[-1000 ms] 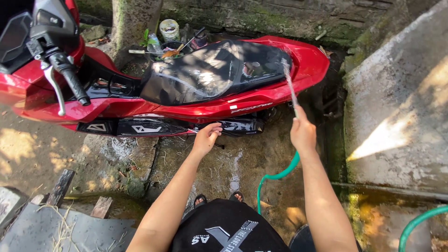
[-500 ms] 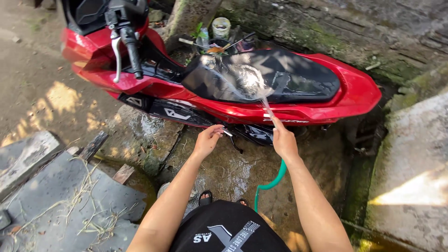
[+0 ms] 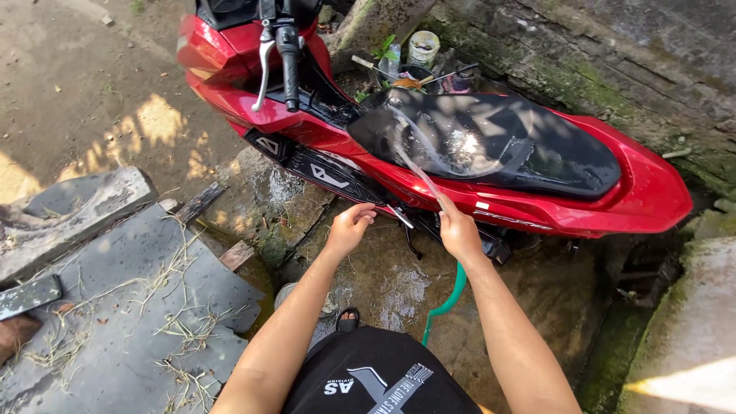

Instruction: Wash a red motorcycle using a water hose and a cloth.

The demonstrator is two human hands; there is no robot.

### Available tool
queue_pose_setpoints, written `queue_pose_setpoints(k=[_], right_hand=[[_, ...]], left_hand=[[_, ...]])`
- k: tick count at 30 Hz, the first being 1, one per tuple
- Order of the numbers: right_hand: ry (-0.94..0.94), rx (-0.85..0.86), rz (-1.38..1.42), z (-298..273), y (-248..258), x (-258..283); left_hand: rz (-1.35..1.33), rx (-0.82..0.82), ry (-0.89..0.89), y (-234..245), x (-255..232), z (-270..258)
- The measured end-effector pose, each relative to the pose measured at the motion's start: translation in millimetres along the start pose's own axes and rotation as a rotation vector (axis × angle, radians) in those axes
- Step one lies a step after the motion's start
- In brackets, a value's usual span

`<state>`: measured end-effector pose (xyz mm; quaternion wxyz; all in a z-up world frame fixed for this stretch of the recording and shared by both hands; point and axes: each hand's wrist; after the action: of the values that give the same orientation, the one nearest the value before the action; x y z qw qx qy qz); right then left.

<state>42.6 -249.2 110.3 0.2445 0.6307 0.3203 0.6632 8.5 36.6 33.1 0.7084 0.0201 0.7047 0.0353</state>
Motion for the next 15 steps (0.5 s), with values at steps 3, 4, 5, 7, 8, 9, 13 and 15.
queue_pose_setpoints(k=[3,4,5,7,8,9,13,15], right_hand=[[-0.106,0.043,0.014,3,-1,25],[-0.1,0.049,0.015,1,-2,31],[-0.008,0.031,0.048,0,-3,37],[0.087,0.017,0.083,0,-1,52],[0.025,0.026,0.079,0,2,60],[-0.039,0.034,0.074,1,4,68],[0.051,0.05,0.122,1,6,82],[0.216,-0.04,0.135,2,3,79]], left_hand=[[-0.033,-0.012,0.012,6,6,-1],[-0.031,-0.021,0.013,8,4,-2],[-0.016,-0.024,0.013,10,3,-3],[0.0,-0.032,0.013,13,3,-3],[0.003,-0.033,0.025,14,4,-3],[0.004,-0.034,0.038,15,6,-3],[0.019,-0.052,0.027,18,12,-5],[0.005,-0.037,0.026,18,14,-5]])
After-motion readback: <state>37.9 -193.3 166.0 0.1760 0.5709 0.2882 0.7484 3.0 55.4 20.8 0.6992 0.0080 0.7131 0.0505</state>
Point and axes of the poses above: each hand's wrist, its own z-axis towards the middle knuckle, its own y-axis out of the back of the hand, x = y × z, and after that the axes turned 5 degrees about -y, right-handed
